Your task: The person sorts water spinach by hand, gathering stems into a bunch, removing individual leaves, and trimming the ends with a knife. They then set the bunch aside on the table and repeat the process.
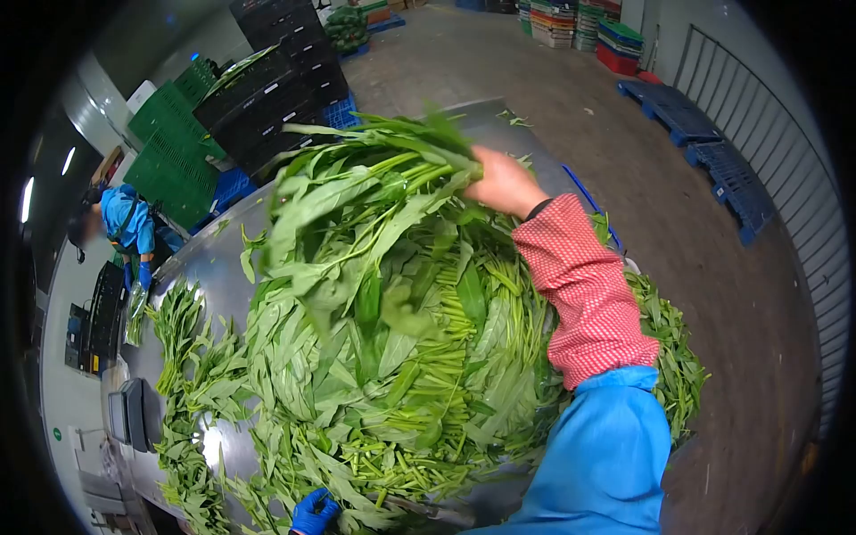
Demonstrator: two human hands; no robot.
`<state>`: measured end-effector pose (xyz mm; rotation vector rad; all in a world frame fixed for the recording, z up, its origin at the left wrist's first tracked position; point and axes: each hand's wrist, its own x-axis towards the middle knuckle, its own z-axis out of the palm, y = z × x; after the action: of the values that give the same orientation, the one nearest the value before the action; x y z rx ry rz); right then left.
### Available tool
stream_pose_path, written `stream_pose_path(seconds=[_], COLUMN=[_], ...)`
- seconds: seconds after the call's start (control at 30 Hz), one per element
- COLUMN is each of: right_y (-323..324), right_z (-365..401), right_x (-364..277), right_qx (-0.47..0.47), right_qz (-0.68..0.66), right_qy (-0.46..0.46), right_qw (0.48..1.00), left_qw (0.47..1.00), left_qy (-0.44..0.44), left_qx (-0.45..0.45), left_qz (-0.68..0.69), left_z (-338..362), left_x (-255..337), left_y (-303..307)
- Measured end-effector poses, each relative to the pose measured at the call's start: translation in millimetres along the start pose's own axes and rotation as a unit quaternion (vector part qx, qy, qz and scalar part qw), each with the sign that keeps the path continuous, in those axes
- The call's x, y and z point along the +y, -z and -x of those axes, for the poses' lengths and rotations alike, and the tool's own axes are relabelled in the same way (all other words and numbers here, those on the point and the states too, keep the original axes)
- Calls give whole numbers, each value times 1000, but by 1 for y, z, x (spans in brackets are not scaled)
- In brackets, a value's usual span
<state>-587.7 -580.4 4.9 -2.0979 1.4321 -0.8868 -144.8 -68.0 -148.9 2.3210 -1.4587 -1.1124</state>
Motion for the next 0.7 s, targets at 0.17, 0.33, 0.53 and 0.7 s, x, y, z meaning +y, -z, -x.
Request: stream_pose_path(seconds=[0.17, 0.33, 0.53, 0.7], right_y=[-74, -115, -104, -118], right_z=[-4, -14, -12, -26], right_x=[70, 87, 72, 100], right_qx=[-86, -103, -81, -138], right_qz=[36, 202, 298, 242], right_qy=[-46, -179, -100, -233], right_qw=[995, 957, 946, 932], left_qw=[1000, 999, 992, 992], left_qy=[12, 41, 59, 63], left_qx=[-8, -8, 23, 5], left_qz=[25, 23, 109, 111], left_z=[1, -5, -8, -13], left_x=[12, 23, 27, 24], left_y=[3, 9, 1, 1])
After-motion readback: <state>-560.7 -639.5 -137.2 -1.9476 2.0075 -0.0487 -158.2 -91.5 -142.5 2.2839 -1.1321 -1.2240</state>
